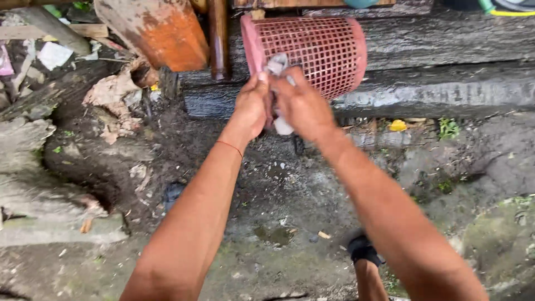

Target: The recorder cleans a plastic basket by pouring water over it and scrubbing it with a cloth.

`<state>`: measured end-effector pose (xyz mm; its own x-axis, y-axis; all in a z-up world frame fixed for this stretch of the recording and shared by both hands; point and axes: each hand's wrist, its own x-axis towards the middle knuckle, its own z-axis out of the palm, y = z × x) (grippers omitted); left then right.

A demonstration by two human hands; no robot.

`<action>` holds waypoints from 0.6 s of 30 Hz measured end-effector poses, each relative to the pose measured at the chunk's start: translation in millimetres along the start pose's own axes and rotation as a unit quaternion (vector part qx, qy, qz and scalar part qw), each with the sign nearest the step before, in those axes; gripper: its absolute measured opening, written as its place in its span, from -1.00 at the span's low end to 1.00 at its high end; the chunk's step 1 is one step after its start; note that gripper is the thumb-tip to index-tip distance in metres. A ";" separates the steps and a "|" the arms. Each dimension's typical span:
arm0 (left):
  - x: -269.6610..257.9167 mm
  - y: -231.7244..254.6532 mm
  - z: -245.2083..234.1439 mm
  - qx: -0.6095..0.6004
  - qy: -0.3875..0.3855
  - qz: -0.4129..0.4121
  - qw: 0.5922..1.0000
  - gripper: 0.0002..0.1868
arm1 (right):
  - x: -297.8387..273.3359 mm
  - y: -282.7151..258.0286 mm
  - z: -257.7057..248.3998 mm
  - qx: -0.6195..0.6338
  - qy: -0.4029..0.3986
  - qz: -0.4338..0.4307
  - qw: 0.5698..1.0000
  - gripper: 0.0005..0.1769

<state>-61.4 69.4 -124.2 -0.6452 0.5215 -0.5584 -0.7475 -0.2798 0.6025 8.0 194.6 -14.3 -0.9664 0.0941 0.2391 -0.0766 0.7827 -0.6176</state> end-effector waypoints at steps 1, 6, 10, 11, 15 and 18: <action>-15.9 -0.1 1.0 0.002 0.006 -0.003 1.000 -0.51 | -7.9 22.3 -7.0 0.006 -0.002 0.003 1.000 -0.53; -31.1 -28.4 -9.8 0.039 -0.002 0.007 0.999 -0.53 | -40.8 169.7 -16.9 -0.268 0.126 0.210 0.932 -0.57; -49.4 -30.0 4.5 0.071 -0.038 0.020 0.997 -0.56 | -12.5 79.9 -11.5 0.406 0.220 0.392 0.796 -0.71; -49.6 -29.4 0.7 0.080 -0.049 0.029 0.995 -0.57 | -8.7 42.4 -10.1 0.225 0.140 0.177 0.948 -0.67; -64.6 -43.3 -22.9 0.116 -0.031 0.033 0.992 -0.62 | -4.6 7.4 -21.7 0.003 -0.078 -0.025 0.997 -0.61; -67.8 -44.7 -20.4 0.155 -0.032 0.023 0.987 -0.64 | -15.1 96.0 -30.2 -0.156 -0.048 0.086 0.983 -0.83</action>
